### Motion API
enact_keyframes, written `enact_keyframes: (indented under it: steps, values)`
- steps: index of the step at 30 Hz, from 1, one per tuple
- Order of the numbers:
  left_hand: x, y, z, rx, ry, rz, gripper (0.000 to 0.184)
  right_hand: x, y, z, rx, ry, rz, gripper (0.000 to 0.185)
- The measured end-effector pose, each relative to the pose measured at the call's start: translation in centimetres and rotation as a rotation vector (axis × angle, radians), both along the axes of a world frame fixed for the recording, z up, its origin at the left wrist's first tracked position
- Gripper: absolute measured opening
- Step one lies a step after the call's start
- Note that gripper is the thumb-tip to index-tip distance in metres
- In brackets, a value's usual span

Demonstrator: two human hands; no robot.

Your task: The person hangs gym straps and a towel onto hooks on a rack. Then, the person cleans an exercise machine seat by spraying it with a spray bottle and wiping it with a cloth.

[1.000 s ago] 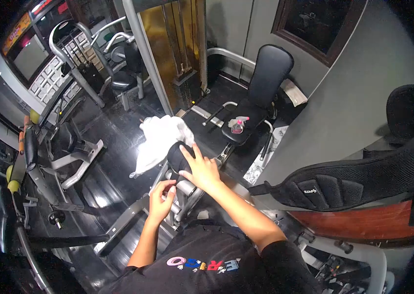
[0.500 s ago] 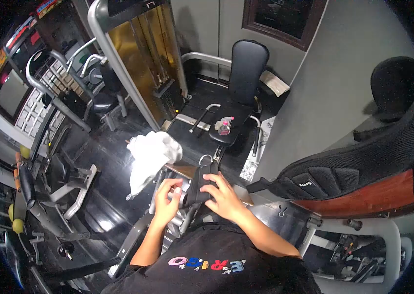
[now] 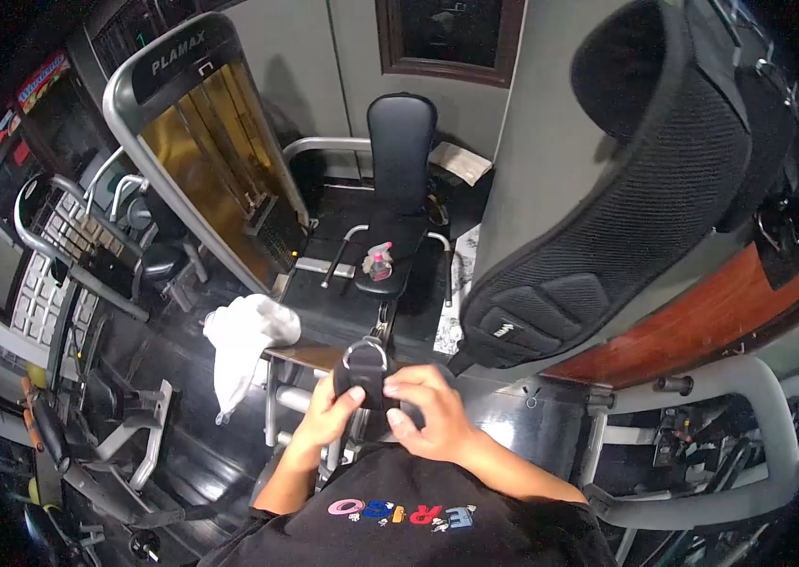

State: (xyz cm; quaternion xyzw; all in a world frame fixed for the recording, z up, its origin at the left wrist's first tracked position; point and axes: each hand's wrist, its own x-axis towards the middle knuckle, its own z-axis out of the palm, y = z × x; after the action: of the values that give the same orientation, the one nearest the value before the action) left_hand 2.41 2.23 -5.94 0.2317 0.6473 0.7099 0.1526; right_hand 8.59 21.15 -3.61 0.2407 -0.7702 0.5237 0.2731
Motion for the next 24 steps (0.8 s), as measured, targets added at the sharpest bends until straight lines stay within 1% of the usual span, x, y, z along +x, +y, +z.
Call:
enact_keyframes:
  steps: [1, 2, 4, 5, 6, 8, 9, 10, 12, 14, 15, 16, 17, 18, 20, 21, 22, 24]
  values:
    - [0.0, 0.5, 0.8, -0.095, 0.184, -0.05, 0.031, 0.2, 0.9, 0.8, 0.022, 0.043, -0.099, 0.045]
    - [0.4, 1.3, 1.9, -0.13, 0.307, -0.049, 0.032, 0.4, 1.7, 2.0, 0.079, 0.068, -0.182, 0.045]
    - [1.6, 2.9, 3.7, -0.147, 0.354, -0.055, 0.034, 1.5, 3.2, 3.0, 0.019, -0.133, -0.137, 0.045]
    - [2.2, 3.9, 4.3, -0.129, 0.41, -0.009, 0.03, 1.9, 3.9, 3.3, 0.018, -0.129, -0.141, 0.045]
    - [2.5, 4.4, 4.8, -0.127, 0.414, -0.014, 0.03, 2.2, 4.6, 3.6, 0.045, -0.106, -0.142, 0.043]
    - [2.9, 5.2, 5.8, -0.223, 0.521, -0.054, 0.024, 2.9, 5.9, 4.3, 0.075, -0.08, -0.143, 0.042]
    - [3.0, 6.0, 6.0, -0.157, 0.592, -0.029, 0.02, 3.4, 6.3, 5.0, 0.042, -0.124, -0.125, 0.042]
    - [3.3, 6.4, 6.1, -0.158, 0.597, -0.025, 0.02, 3.7, 6.7, 5.5, 0.009, -0.165, -0.103, 0.041]
    - [3.7, 7.2, 6.3, -0.202, 0.703, -0.057, 0.02, 4.1, 7.9, 5.9, 0.041, -0.146, -0.071, 0.039]
    - [4.2, 8.5, 6.5, -0.17, 0.7, -0.049, 0.023, 4.5, 9.0, 5.5, 0.0, -0.054, -0.051, 0.034]
    - [4.5, 8.9, 6.6, -0.201, 0.659, -0.068, 0.026, 4.7, 9.5, 5.5, 0.035, -0.005, -0.086, 0.026]
    - [4.9, 9.2, 6.5, -0.234, 0.613, -0.085, 0.029, 4.8, 10.0, 5.5, 0.039, -0.01, -0.07, 0.026]
    - [5.4, 9.8, 6.1, -0.204, 0.614, -0.057, 0.035, 4.9, 10.5, 5.5, 0.053, 0.02, -0.086, 0.024]
    - [5.8, 10.4, 5.9, -0.206, 0.605, -0.041, 0.035, 5.0, 10.9, 5.5, 0.067, 0.05, -0.103, 0.023]
    - [6.4, 11.6, 5.9, -0.065, 0.431, -0.013, 0.042, 5.3, 11.6, 5.4, 0.054, 0.054, -0.116, 0.021]
    - [6.7, 11.0, 7.1, -0.321, 0.381, -0.067, 0.043, 5.3, 12.3, 5.5, 0.101, 0.089, -0.127, 0.02]
    - [6.4, 11.4, 7.0, -0.317, 0.383, -0.07, 0.043, 5.3, 12.7, 5.8, 0.147, 0.126, -0.142, 0.02]
    - [5.7, 12.4, 6.9, -0.108, 0.648, -0.095, 0.039, 5.2, 13.3, 6.8, 0.152, 0.139, -0.184, 0.017]
